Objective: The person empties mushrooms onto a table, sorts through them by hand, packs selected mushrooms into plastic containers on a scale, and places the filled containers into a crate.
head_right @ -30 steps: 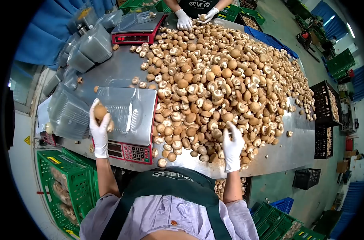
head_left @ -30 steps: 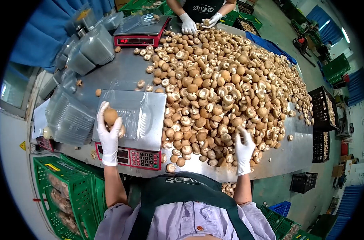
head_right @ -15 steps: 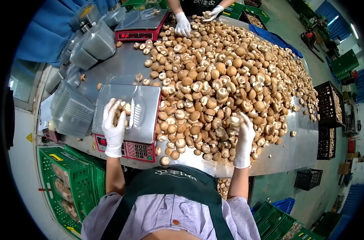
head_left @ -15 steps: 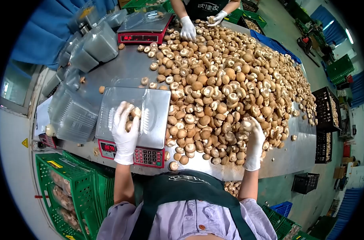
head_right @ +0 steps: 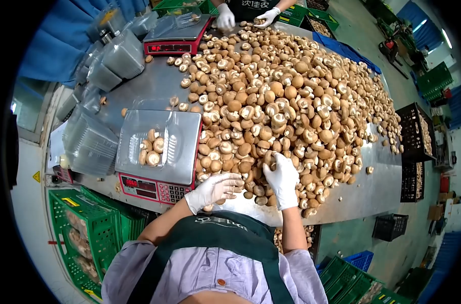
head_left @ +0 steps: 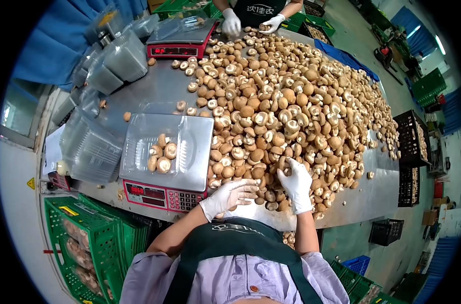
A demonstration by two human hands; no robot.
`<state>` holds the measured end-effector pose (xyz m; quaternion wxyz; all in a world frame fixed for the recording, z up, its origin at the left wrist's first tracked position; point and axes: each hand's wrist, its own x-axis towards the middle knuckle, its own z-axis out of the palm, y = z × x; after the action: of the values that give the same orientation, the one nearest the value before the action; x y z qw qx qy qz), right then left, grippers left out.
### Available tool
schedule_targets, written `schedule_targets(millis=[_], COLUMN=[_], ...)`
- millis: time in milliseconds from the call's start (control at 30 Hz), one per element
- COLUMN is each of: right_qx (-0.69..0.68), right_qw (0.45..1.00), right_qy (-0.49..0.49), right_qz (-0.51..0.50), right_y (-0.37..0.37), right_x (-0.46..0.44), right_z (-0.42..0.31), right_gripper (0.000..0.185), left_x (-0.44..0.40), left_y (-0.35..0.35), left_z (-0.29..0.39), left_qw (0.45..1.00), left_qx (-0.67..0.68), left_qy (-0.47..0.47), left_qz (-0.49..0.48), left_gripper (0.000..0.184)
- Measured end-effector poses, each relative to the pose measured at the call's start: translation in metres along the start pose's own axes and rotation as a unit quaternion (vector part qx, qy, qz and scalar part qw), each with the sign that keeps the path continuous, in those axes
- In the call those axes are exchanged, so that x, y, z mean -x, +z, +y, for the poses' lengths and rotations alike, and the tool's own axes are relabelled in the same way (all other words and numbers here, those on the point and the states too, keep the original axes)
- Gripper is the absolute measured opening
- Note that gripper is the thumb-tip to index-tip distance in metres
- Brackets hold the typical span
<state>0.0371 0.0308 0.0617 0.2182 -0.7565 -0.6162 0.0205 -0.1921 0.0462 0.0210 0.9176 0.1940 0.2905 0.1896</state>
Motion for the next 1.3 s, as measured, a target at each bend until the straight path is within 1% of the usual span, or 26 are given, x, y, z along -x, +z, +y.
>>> schedule_targets(millis=[33,67,133,200,233,267,300,333,400,467,533,567,633,700,767,800,867,900,933,1000,1033,1100,1133,1233,1267,1300], right_qx=[-0.074,-0.159,-0.225,-0.251,-0.279,-0.278,-0.228,-0.177,-0.099,-0.047,0.006,-0.016,-0.084,-0.142,-0.270,-0.275,-0.245,-0.213,-0.195,-0.185,-0.185,-0.211,-0.205,-0.196,-0.194,-0.178], right_qw=[0.995,0.980,0.945,0.921,0.912,0.925,0.947,0.964,0.993,0.998,0.999,0.998,0.988,0.980,0.956,0.956,0.968,0.976,0.980,0.982,0.982,0.977,0.979,0.980,0.981,0.984], right_qy=[0.033,0.030,-0.051,-0.152,-0.129,-0.116,-0.069,-0.022,-0.020,-0.029,-0.012,-0.040,-0.092,-0.102,-0.084,-0.060,-0.041,-0.035,-0.040,-0.037,-0.032,0.013,0.003,0.006,0.001,-0.001], right_qz=[-0.058,-0.116,-0.233,-0.255,-0.273,-0.229,-0.214,-0.196,-0.062,-0.013,-0.045,-0.054,-0.093,-0.095,-0.084,-0.083,-0.034,-0.024,-0.020,-0.019,-0.019,-0.030,-0.019,-0.018,-0.018,-0.023], right_y=[-0.014,-0.029,-0.032,-0.032,-0.032,-0.028,-0.029,-0.029,-0.009,0.004,0.016,0.017,0.010,0.012,0.005,-0.001,0.001,0.003,0.003,-0.001,-0.001,0.001,0.004,0.008,0.009,0.007], right_x=[-0.002,-0.002,0.007,0.014,0.013,0.010,0.004,-0.003,-0.010,-0.018,-0.021,-0.019,-0.015,-0.008,-0.003,0.001,0.014,0.022,0.028,0.040,0.047,0.057,0.062,0.073,0.077,0.080], right_z=[-0.012,-0.024,-0.033,-0.044,-0.046,-0.045,-0.046,-0.045,-0.031,-0.023,-0.020,-0.021,-0.031,-0.027,-0.020,-0.020,-0.010,-0.004,0.001,0.004,0.005,0.006,0.008,0.010,0.011,0.009], right_gripper=[0.043,0.043,0.047,0.050,0.051,0.046,0.043,0.039,0.033,0.034,0.037,0.040,0.045,0.042,0.039,0.035,0.032,0.031,0.030,0.028,0.028,0.027,0.026,0.025,0.024,0.024], left_x=[-0.001,-0.001,0.000,0.003,0.001,-0.001,0.003,0.009,0.010,0.015,0.035,0.047,0.077,0.105,0.112,0.116,0.122,0.125,0.125,0.117,0.113,0.104,0.099,0.067,0.053,0.040], left_y=[-0.002,0.000,0.010,0.018,0.012,0.003,-0.002,-0.001,-0.007,-0.014,-0.005,0.015,0.026,0.023,0.011,-0.025,-0.035,-0.052,-0.058,-0.052,-0.046,-0.030,-0.013,0.017,0.026,0.032], left_z=[-0.002,-0.005,-0.006,-0.003,-0.006,-0.014,-0.012,-0.013,-0.015,-0.015,0.007,0.027,0.059,0.092,0.112,0.121,0.131,0.130,0.129,0.120,0.117,0.112,0.107,0.078,0.066,0.056], left_qw=[0.995,0.995,0.965,0.959,0.952,0.945,0.940,0.958,0.959,0.966,0.994,0.992,0.961,0.891,0.718,0.560,0.495,0.433,0.405,0.347,0.348,0.313,0.326,0.491,0.534,0.547], left_qx=[0.083,0.085,0.251,0.278,0.301,0.325,0.331,0.286,0.279,0.252,0.083,-0.007,-0.069,-0.132,-0.237,-0.422,-0.554,-0.657,-0.702,-0.703,-0.706,-0.699,-0.699,-0.674,-0.670,-0.680], left_qy=[-0.018,-0.019,-0.016,-0.027,-0.029,-0.031,-0.028,-0.019,-0.049,-0.039,0.040,0.127,0.245,0.358,0.512,0.534,0.428,0.312,0.250,0.290,0.288,0.396,0.418,0.440,0.432,0.421], left_qz=[-0.059,-0.057,-0.080,-0.052,-0.042,-0.030,-0.079,-0.026,-0.035,-0.026,-0.054,0.024,0.112,0.244,0.408,0.472,0.515,0.533,0.529,0.550,0.546,0.507,0.480,0.332,0.284,0.246], left_gripper=[0.045,0.045,0.051,0.051,0.050,0.048,0.043,0.035,0.029,0.032,0.036,0.042,0.040,0.039,0.037,0.038,0.041,0.043,0.045,0.041,0.041,0.036,0.033,0.033,0.035,0.038])
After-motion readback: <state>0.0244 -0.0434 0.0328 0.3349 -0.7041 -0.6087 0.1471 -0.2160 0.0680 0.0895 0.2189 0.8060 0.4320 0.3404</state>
